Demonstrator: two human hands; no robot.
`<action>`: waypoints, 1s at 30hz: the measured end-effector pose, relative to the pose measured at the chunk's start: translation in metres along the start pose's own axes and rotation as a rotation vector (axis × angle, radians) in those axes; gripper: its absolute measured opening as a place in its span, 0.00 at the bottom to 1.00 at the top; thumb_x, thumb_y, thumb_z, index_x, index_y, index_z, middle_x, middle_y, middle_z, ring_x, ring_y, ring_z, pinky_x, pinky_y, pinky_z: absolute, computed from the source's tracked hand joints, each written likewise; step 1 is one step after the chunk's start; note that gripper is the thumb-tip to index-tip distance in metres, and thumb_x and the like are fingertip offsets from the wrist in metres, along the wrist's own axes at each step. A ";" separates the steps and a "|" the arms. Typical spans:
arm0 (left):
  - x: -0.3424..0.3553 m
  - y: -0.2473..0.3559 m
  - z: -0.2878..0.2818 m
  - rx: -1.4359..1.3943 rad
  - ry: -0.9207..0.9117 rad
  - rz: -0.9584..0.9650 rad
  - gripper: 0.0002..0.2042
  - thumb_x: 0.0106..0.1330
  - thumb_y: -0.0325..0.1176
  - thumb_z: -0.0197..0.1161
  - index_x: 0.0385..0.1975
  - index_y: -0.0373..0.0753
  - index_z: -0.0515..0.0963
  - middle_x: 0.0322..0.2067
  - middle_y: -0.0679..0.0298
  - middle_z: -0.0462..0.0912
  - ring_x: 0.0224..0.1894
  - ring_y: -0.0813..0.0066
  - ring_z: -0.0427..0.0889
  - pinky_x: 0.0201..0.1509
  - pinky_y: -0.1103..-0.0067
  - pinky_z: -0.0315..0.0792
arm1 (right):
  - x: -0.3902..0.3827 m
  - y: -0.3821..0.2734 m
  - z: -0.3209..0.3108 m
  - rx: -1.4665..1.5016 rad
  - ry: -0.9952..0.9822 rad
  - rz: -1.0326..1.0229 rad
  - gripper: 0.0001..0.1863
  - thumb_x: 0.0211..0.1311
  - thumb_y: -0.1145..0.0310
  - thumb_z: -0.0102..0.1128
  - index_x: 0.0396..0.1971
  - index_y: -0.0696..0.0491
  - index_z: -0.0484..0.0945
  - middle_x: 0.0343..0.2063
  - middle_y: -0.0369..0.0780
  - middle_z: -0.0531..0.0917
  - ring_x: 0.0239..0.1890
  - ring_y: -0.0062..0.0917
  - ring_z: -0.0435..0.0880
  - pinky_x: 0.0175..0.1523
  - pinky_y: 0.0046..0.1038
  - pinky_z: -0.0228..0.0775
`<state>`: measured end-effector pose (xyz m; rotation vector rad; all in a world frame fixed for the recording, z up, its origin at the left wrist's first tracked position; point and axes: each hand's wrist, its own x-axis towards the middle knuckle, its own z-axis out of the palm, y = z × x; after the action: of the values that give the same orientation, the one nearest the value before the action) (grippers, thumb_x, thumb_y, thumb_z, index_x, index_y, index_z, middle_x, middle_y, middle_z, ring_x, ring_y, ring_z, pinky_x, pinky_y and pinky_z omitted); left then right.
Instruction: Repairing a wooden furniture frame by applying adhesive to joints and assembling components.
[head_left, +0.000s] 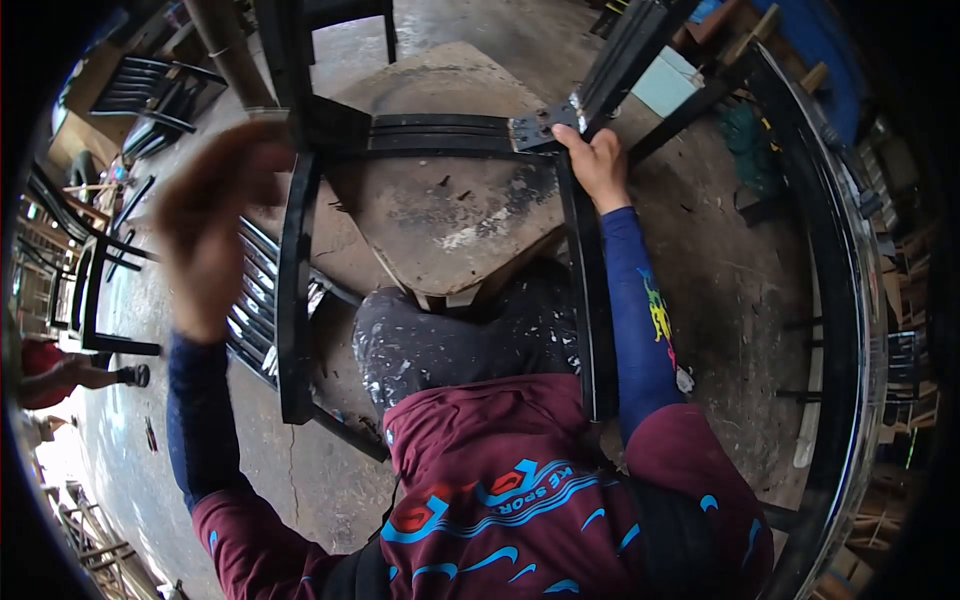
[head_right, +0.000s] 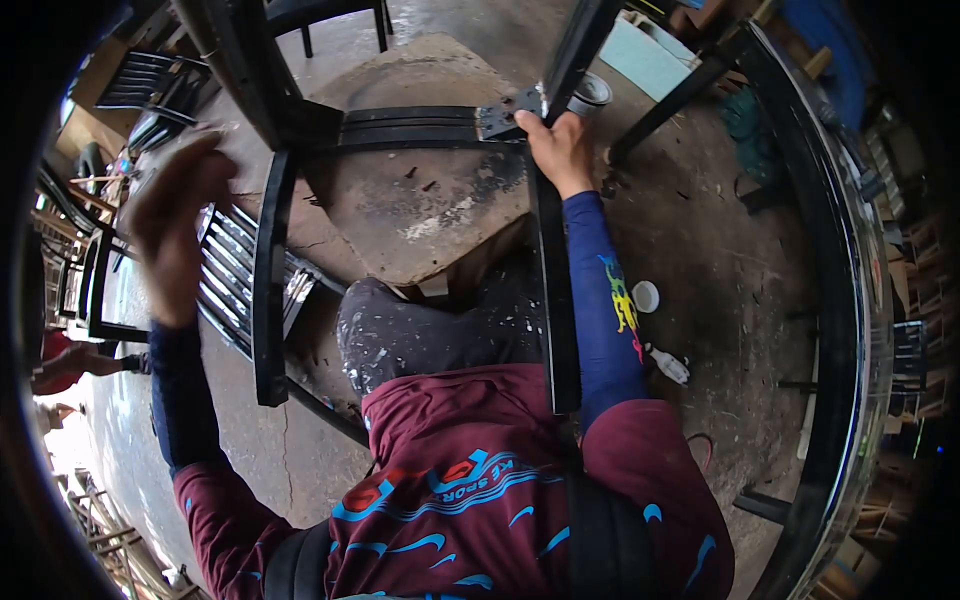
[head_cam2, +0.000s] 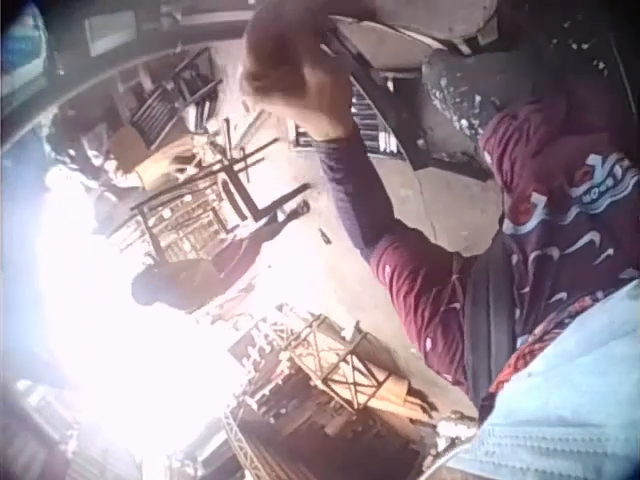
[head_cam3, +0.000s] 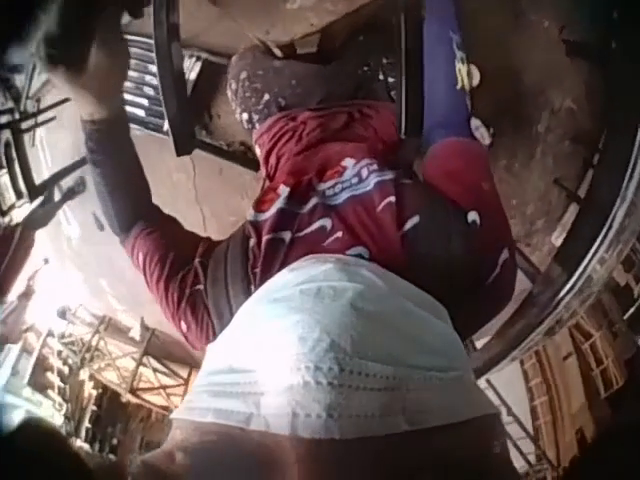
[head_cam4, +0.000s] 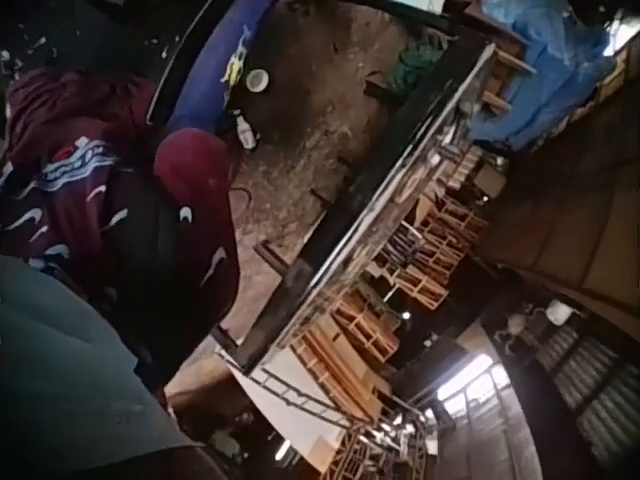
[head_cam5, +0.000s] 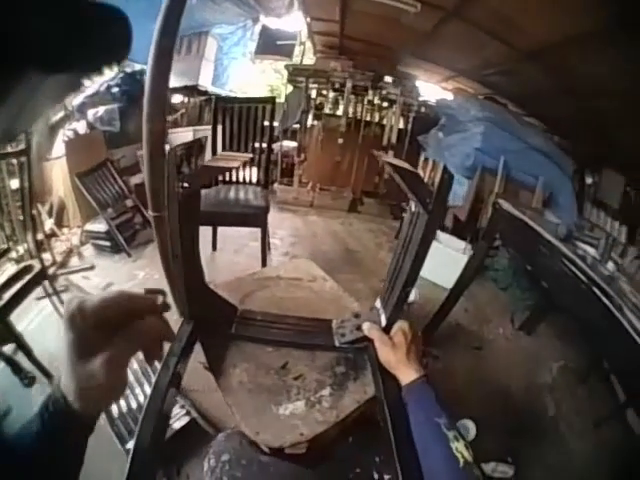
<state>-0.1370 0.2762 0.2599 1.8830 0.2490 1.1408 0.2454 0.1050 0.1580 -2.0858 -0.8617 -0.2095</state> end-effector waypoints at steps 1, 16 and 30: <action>0.010 0.010 0.044 -0.033 -0.178 -0.139 0.11 0.70 0.24 0.60 0.49 0.29 0.82 0.33 0.61 0.87 0.30 0.81 0.82 0.33 0.84 0.76 | 0.004 0.015 0.001 0.011 -0.013 0.046 0.29 0.53 0.45 0.70 0.27 0.63 0.81 0.27 0.56 0.84 0.35 0.50 0.86 0.39 0.43 0.75; 0.101 -0.158 0.243 0.147 -0.225 -0.409 0.07 0.57 0.27 0.68 0.32 0.31 0.87 0.23 0.58 0.87 0.21 0.75 0.85 0.31 0.78 0.81 | -0.001 0.000 -0.007 -0.088 -0.039 0.124 0.34 0.53 0.42 0.67 0.28 0.67 0.83 0.30 0.61 0.84 0.37 0.52 0.86 0.43 0.45 0.77; 0.069 -0.133 0.270 -0.550 0.165 -0.764 0.05 0.63 0.19 0.67 0.34 0.27 0.77 0.28 0.53 0.85 0.24 0.66 0.85 0.27 0.76 0.81 | 0.000 0.004 0.002 -0.049 -0.024 0.086 0.33 0.53 0.43 0.67 0.24 0.68 0.82 0.28 0.61 0.83 0.36 0.55 0.85 0.43 0.45 0.77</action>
<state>0.1492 0.2337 0.1518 1.0530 0.6150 0.7223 0.2481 0.1052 0.1541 -2.1697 -0.7861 -0.1611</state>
